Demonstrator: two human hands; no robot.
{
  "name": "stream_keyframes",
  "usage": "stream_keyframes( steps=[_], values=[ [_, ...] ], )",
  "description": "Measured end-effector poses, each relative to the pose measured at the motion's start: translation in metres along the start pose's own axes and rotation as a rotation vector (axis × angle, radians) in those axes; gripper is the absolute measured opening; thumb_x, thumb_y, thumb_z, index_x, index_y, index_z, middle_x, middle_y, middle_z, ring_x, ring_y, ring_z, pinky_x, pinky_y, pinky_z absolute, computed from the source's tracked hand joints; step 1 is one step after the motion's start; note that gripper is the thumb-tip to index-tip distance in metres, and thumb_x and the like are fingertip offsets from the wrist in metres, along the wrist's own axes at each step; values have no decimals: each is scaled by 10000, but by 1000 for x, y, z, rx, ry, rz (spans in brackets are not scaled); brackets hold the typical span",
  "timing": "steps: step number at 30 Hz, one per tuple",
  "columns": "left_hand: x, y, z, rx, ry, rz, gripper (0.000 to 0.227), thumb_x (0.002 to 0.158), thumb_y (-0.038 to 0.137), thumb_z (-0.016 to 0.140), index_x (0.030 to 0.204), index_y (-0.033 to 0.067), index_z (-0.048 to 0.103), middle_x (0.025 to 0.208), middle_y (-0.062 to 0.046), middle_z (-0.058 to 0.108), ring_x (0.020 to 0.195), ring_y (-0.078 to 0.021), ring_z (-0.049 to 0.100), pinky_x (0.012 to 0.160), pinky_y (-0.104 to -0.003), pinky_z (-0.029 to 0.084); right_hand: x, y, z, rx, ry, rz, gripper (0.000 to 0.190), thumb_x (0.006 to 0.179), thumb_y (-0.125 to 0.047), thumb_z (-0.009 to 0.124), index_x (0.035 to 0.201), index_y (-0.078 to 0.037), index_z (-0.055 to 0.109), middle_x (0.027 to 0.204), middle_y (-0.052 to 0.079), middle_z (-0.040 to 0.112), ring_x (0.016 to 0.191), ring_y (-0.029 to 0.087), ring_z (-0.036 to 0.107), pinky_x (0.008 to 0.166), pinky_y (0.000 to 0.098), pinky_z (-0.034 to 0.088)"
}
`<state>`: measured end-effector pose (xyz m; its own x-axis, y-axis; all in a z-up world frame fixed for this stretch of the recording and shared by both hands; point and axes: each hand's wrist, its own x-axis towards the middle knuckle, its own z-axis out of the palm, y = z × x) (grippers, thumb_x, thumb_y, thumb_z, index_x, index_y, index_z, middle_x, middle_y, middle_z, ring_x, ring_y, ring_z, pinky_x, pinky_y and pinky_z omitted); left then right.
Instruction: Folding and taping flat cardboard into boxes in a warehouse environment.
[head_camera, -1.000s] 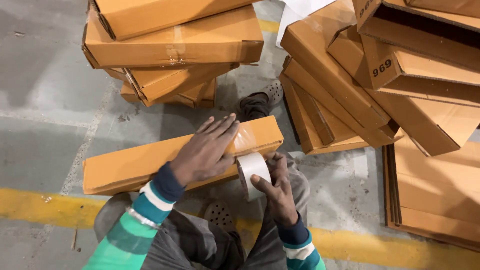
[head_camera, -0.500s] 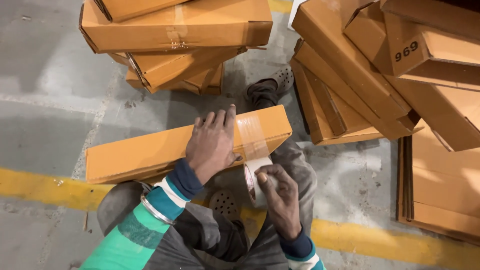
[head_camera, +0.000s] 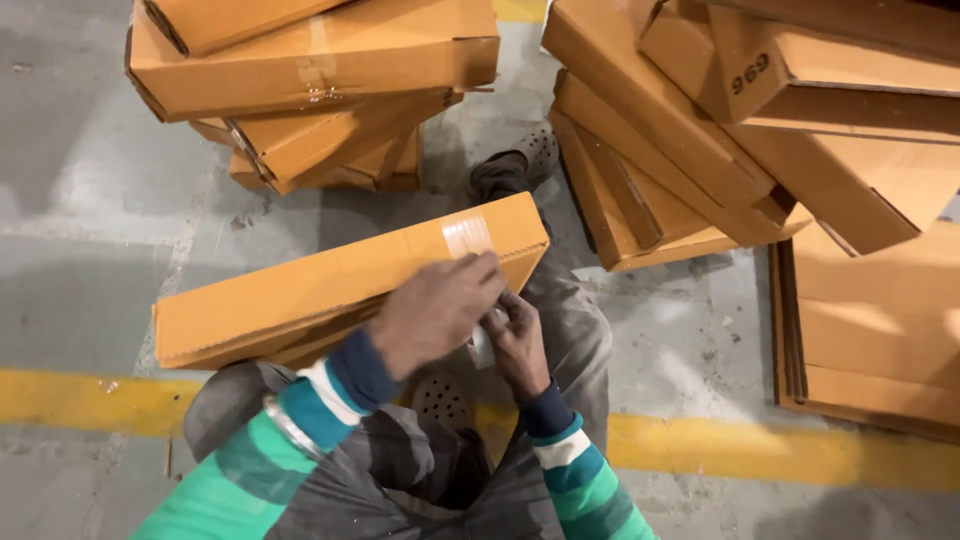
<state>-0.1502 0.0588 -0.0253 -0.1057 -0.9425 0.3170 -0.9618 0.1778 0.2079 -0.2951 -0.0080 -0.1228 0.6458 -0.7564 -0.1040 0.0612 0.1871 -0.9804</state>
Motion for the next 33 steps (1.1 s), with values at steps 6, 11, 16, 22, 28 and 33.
stream_keyframes(
  steps=[6,11,16,22,28,33],
  values=[
    [22,31,3,400,-266,-78,426,771,201,770,1101,-32,635,1136,-190,643,995,-254,704,745,-319,604,-10,18,-17,126,-122,-234,408,973,-120,607,1357,-14,519,1296,70,630,1202,135,591,1004,290,508],
    [23,22,73,496,-248,-57,371,886,175,678,1173,-59,651,953,-195,716,741,-231,746,628,-316,607,1,44,-27,-81,-42,-261,479,949,-85,606,1391,-33,429,1275,71,619,1152,181,647,951,315,543],
    [29,16,105,323,-296,-133,130,894,171,663,876,94,766,889,-112,745,871,-264,750,714,-364,603,24,117,-45,-430,106,-296,304,902,-64,709,1173,45,625,1070,117,737,1013,201,714,862,331,555],
    [33,14,110,308,-260,-129,122,886,197,676,875,124,773,903,-93,746,902,-270,742,739,-377,600,29,126,-44,93,-4,-163,295,927,-64,662,1193,63,637,1119,57,729,1022,115,654,897,289,530],
    [37,15,115,357,-327,-133,115,886,209,700,877,118,770,897,-77,742,891,-253,743,680,-362,609,32,137,-45,215,49,-26,229,951,-57,640,1139,67,683,1094,74,725,968,104,643,847,283,523],
    [33,-14,123,424,-254,-170,93,853,175,704,873,104,760,846,-93,738,829,-250,749,695,-363,606,-37,31,-2,-404,301,-309,100,941,-40,665,972,53,689,947,117,730,831,143,676,748,301,547]
  ],
)
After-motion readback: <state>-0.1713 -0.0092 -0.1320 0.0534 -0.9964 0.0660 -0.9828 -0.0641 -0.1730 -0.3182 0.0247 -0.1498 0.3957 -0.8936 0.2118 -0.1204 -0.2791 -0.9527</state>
